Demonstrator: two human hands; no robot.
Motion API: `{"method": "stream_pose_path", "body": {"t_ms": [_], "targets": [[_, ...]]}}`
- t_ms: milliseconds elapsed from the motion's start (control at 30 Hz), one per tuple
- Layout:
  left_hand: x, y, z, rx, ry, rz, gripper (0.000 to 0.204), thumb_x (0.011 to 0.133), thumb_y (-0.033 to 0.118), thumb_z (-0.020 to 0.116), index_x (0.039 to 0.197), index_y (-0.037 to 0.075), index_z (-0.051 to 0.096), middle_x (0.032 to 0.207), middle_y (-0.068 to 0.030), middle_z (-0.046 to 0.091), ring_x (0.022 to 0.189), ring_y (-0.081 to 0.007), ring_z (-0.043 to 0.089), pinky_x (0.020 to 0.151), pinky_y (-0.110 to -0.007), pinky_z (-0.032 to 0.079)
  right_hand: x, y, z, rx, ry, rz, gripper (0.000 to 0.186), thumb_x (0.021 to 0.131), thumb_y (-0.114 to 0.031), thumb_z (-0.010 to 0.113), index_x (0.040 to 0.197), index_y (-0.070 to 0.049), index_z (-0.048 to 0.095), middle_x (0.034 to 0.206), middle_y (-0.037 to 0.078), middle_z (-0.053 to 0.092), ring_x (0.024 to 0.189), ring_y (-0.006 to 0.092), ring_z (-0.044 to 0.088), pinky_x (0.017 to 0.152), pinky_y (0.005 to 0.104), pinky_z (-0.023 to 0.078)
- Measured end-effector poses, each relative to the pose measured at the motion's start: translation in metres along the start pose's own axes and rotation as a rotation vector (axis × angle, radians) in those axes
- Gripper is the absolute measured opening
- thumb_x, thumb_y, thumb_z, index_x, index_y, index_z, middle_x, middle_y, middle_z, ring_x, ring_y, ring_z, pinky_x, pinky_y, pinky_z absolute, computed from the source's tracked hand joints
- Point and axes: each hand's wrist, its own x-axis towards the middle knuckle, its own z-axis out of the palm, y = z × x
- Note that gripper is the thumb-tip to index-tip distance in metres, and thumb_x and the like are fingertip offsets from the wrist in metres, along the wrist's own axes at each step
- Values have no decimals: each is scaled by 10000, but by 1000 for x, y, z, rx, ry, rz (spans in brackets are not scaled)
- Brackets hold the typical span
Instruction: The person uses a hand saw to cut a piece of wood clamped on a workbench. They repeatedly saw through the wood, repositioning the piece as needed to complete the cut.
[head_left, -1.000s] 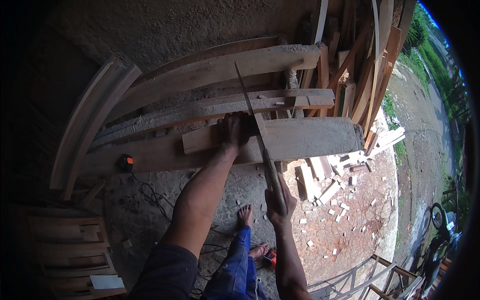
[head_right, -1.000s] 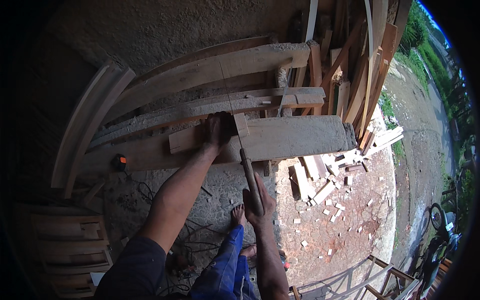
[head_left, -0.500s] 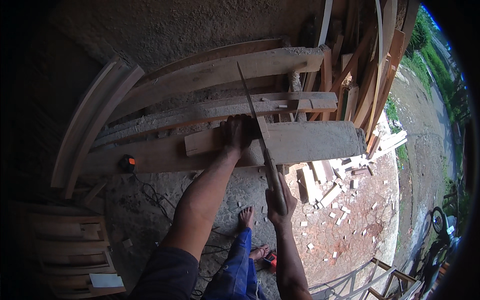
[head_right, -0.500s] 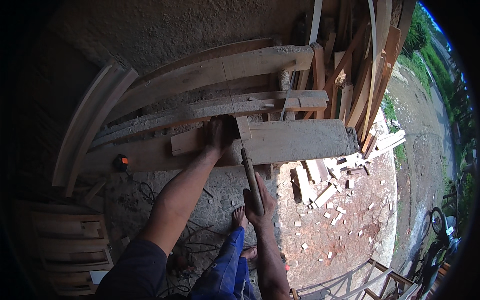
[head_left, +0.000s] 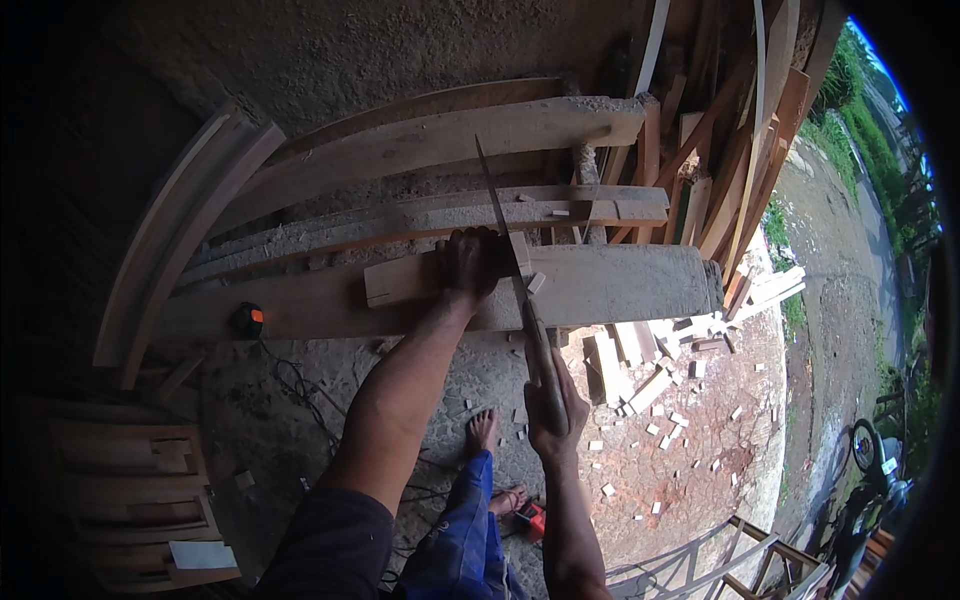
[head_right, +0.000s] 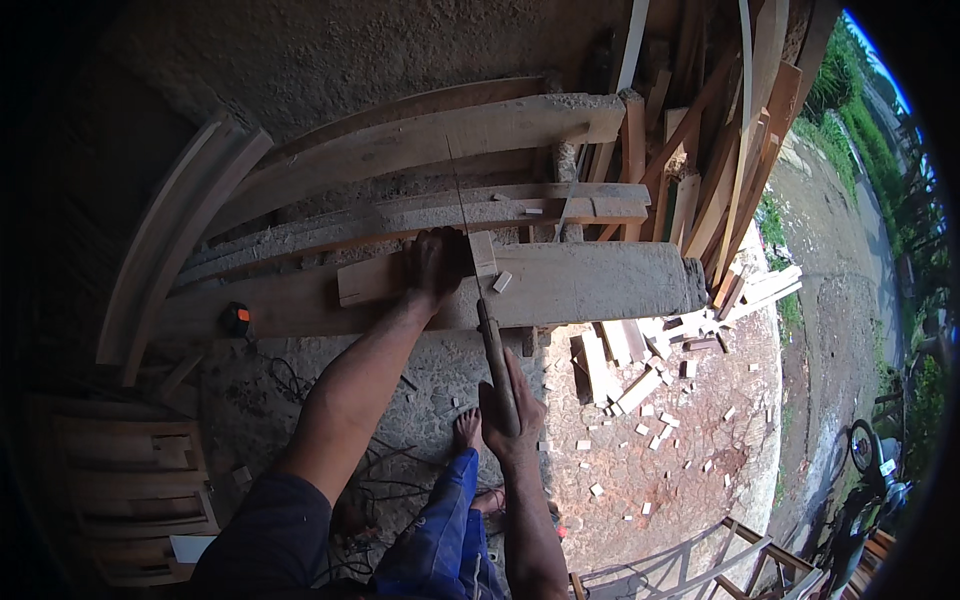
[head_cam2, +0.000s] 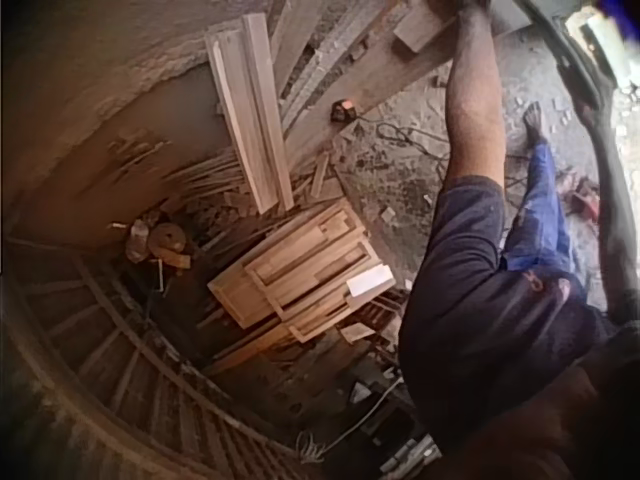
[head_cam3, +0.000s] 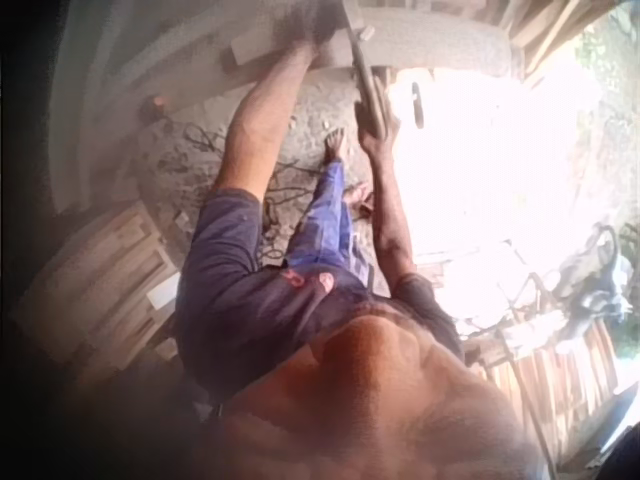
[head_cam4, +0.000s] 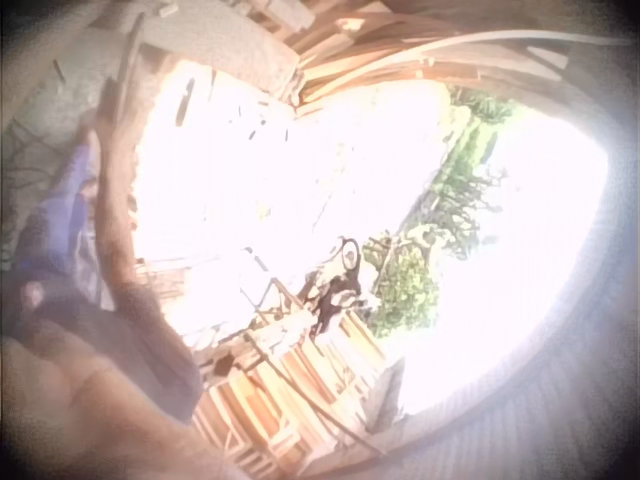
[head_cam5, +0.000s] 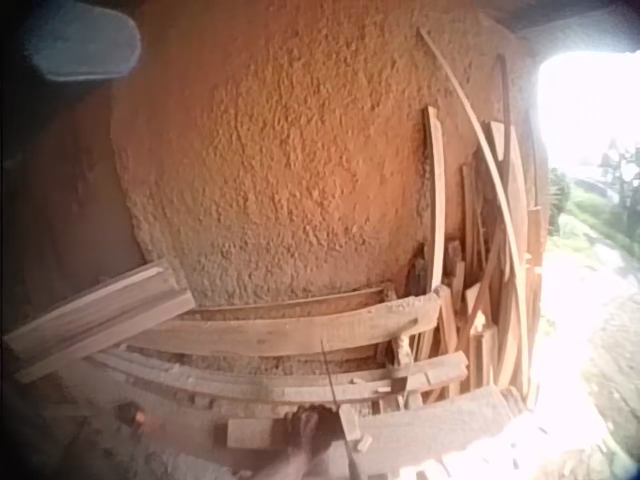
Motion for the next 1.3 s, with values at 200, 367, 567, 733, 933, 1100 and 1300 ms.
{"method": "stream_pose_path", "body": {"t_ms": [200, 367, 567, 733, 933, 1100, 1300], "targets": [[-2, -35, 23, 44, 209, -70, 164, 897, 183, 549, 963, 99, 674, 957, -87, 694, 1040, -295, 623, 932, -484, 419, -118, 49, -49, -308, 34, -189, 554, 821, -135, 754, 1336, -39, 574, 1016, 160, 722, 814, 231, 726, 706, 323, 554], [-6, -18, 18, -71, 126, -59, 239, 973, 253, 481, 1034, 94, 649, 1052, -102, 674, 1080, -291, 602, 946, -514, 406, -186, 41, -87, -107, 196, 8, 577, 799, -164, 772, 1296, 55, 578, 766, 73, 677, 669, 141, 652, 606, 292, 522], [-34, -36, -4, -15, 110, 241, 790, 867, 683, 549, 1416, 125, 451, 1417, -143, 443, 1326, -361, 372, 1097, -554, 269, -137, -8, -93, -137, 183, 12, 548, 806, -96, 748, 1315, 23, 582, 807, 63, 692, 669, 123, 638, 618, 301, 523], [-46, -40, -23, -20, -177, 225, 951, 735, 608, 750, 1446, 68, 423, 1380, -153, 458, 1288, -351, 387, 1091, -548, 263, -134, -40, -112, -61, 74, 129, 568, 797, -79, 748, 1330, 16, 576, 911, 98, 728, 747, 125, 666, 690, 278, 526], [-34, -55, -15, 44, -193, 396, 869, 739, 510, 772, 1348, -42, 493, 1267, -213, 535, 1144, -356, 500, 1004, -479, 406, -120, -65, -98, 53, -2, 167, 594, 822, -47, 727, 1386, -24, 540, 1044, 117, 718, 882, 142, 677, 792, 280, 519], [-29, -47, -3, 215, -211, 430, 560, 770, 283, 713, 1197, -46, 565, 1241, -195, 540, 1133, -346, 523, 979, -466, 443, -110, -76, -90, 37, -31, 112, 605, 821, -136, 770, 1372, -31, 543, 916, 147, 726, 754, 204, 720, 683, 313, 539], [-26, -31, -12, 108, -187, 218, 447, 759, 215, 691, 1133, -7, 589, 1188, -171, 549, 1127, -338, 527, 995, -486, 435, -99, -91, -99, 8, -90, 107, 607, 819, -135, 770, 1378, -50, 548, 927, 145, 732, 750, 217, 733, 687, 324, 556]]}}
